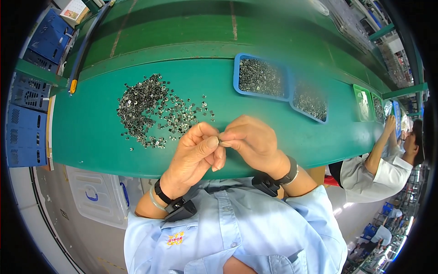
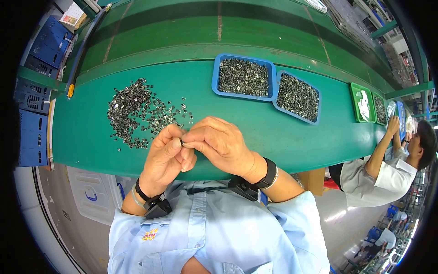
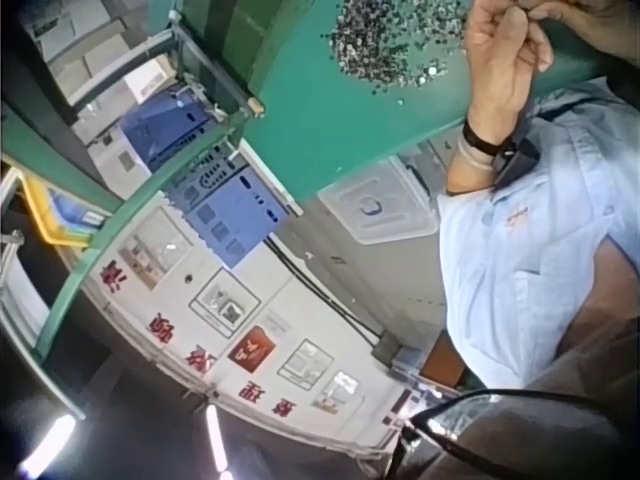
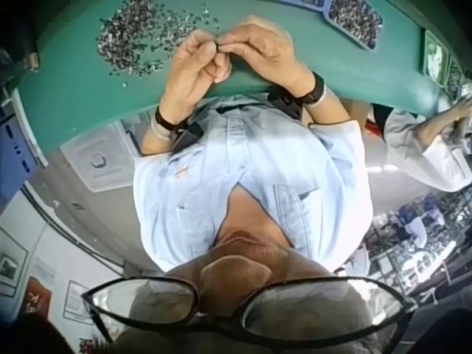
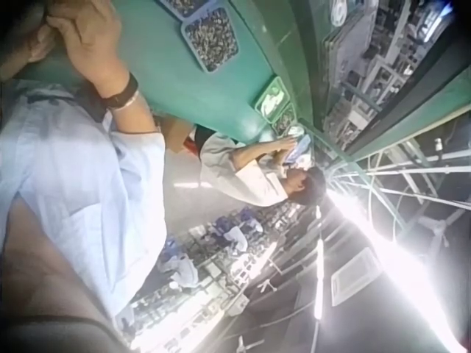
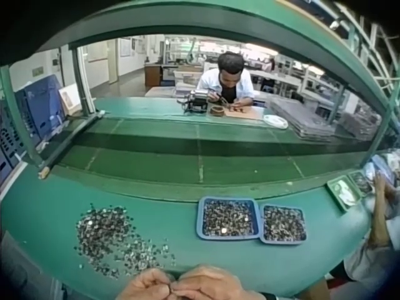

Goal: The person picks up a small metal component from a pile, inspects it by turning it over between their fingers, and then places it into a blue plastic tray. This process is repeated for several other components, handling them one at a time.

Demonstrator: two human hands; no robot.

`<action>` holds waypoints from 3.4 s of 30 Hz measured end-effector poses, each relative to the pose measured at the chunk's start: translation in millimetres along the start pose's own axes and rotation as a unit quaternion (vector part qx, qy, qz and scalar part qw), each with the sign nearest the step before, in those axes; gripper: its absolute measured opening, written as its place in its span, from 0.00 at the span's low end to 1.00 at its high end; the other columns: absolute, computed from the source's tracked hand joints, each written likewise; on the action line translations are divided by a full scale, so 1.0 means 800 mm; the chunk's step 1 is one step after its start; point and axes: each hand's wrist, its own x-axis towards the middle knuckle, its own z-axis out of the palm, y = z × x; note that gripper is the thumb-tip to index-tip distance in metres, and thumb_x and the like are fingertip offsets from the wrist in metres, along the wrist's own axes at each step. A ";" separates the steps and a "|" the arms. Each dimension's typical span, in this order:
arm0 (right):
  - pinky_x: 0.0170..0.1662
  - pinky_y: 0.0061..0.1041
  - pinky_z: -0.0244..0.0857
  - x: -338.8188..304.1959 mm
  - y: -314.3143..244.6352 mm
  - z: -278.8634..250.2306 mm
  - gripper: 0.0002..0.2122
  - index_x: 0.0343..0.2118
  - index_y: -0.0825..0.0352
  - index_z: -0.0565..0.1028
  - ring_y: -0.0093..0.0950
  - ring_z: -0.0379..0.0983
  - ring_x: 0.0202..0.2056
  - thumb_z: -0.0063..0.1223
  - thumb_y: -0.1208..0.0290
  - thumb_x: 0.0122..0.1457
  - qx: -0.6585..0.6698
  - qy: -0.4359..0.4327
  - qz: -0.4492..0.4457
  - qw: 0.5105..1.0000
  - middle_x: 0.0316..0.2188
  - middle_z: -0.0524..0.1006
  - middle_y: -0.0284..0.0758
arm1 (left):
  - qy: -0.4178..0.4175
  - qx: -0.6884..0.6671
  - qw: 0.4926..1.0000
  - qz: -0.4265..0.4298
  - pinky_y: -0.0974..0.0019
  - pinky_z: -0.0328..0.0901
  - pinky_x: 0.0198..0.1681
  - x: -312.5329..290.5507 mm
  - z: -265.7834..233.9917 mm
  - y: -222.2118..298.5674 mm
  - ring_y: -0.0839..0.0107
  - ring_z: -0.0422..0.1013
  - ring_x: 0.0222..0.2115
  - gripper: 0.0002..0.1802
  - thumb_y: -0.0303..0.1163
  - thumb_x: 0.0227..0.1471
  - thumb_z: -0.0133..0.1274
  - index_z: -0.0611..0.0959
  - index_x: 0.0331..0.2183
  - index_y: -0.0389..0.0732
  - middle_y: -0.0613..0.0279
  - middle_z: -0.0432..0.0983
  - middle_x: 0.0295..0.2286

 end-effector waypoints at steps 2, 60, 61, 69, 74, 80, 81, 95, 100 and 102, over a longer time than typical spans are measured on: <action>0.27 0.25 0.64 0.000 0.001 -0.001 0.06 0.29 0.65 0.75 0.29 0.72 0.26 0.58 0.77 0.48 -0.007 -0.007 -0.002 1.000 0.25 0.74 0.34 | -0.002 0.024 1.000 -0.012 0.72 0.60 0.19 0.000 -0.002 0.004 0.72 0.67 0.17 0.08 0.34 0.54 0.51 0.73 0.31 0.39 0.61 0.71 0.19; 0.32 0.23 0.65 -0.005 0.005 0.011 0.05 0.30 0.64 0.75 0.27 0.72 0.29 0.58 0.75 0.49 0.032 0.024 0.097 0.995 0.27 0.75 0.31 | 0.037 -0.016 0.999 0.037 0.71 0.60 0.20 0.003 0.001 -0.011 0.71 0.66 0.19 0.08 0.34 0.57 0.46 0.71 0.31 0.40 0.59 0.72 0.21; 0.32 0.23 0.65 -0.005 0.005 0.011 0.05 0.30 0.64 0.75 0.27 0.72 0.29 0.58 0.75 0.49 0.032 0.024 0.097 0.995 0.27 0.75 0.31 | 0.039 -0.017 0.998 0.038 0.71 0.60 0.20 0.003 0.002 -0.011 0.71 0.66 0.19 0.08 0.34 0.57 0.46 0.72 0.31 0.39 0.59 0.73 0.22; 0.31 0.23 0.65 -0.005 0.005 0.011 0.05 0.30 0.64 0.75 0.27 0.71 0.29 0.58 0.75 0.49 0.043 0.028 0.110 0.993 0.27 0.75 0.32 | 0.053 0.009 0.997 0.052 0.72 0.61 0.21 0.004 0.001 -0.012 0.72 0.67 0.19 0.07 0.33 0.56 0.47 0.72 0.32 0.39 0.59 0.74 0.25; 0.32 0.23 0.65 -0.005 0.007 0.009 0.05 0.30 0.64 0.74 0.27 0.72 0.29 0.58 0.76 0.49 0.048 0.022 0.112 0.992 0.27 0.75 0.32 | 0.057 0.046 0.996 0.058 0.73 0.61 0.21 0.004 -0.001 -0.013 0.74 0.67 0.20 0.08 0.34 0.57 0.47 0.72 0.34 0.39 0.61 0.74 0.25; 0.34 0.25 0.65 0.011 0.037 -0.036 0.05 0.29 0.66 0.74 0.29 0.72 0.31 0.56 0.78 0.48 -0.091 0.038 0.091 0.991 0.28 0.75 0.34 | 0.082 0.062 0.995 -0.011 0.73 0.61 0.22 -0.002 -0.009 -0.007 0.76 0.67 0.20 0.10 0.34 0.57 0.46 0.72 0.38 0.39 0.63 0.72 0.23; 0.35 0.26 0.65 0.017 0.047 -0.046 0.04 0.29 0.67 0.74 0.30 0.72 0.32 0.56 0.79 0.49 -0.129 0.061 0.107 0.984 0.28 0.74 0.34 | 0.091 0.069 0.993 -0.022 0.74 0.61 0.23 -0.005 -0.015 -0.007 0.76 0.66 0.20 0.10 0.34 0.57 0.46 0.72 0.38 0.39 0.64 0.71 0.23; 0.32 0.32 0.65 0.085 0.095 0.029 0.06 0.28 0.66 0.74 0.36 0.71 0.30 0.56 0.72 0.47 -0.316 -0.219 0.075 0.920 0.26 0.72 0.35 | 0.115 0.044 0.992 -0.032 0.72 0.60 0.20 -0.012 -0.039 0.004 0.74 0.65 0.17 0.08 0.31 0.57 0.45 0.73 0.38 0.39 0.62 0.70 0.20; 0.31 0.32 0.65 0.081 0.091 0.029 0.06 0.27 0.65 0.74 0.34 0.71 0.29 0.57 0.71 0.47 -0.267 -0.201 0.070 0.940 0.26 0.73 0.33 | 0.141 0.038 0.989 -0.025 0.72 0.60 0.20 -0.010 -0.041 0.010 0.74 0.65 0.17 0.09 0.32 0.57 0.44 0.72 0.38 0.38 0.62 0.70 0.21; 0.32 0.31 0.64 0.073 0.073 0.023 0.05 0.27 0.63 0.74 0.33 0.70 0.30 0.58 0.71 0.46 -0.201 -0.177 0.016 0.963 0.26 0.73 0.31 | 0.157 0.029 0.987 -0.020 0.71 0.60 0.19 -0.010 -0.040 0.012 0.75 0.65 0.17 0.09 0.33 0.58 0.44 0.72 0.37 0.38 0.61 0.71 0.21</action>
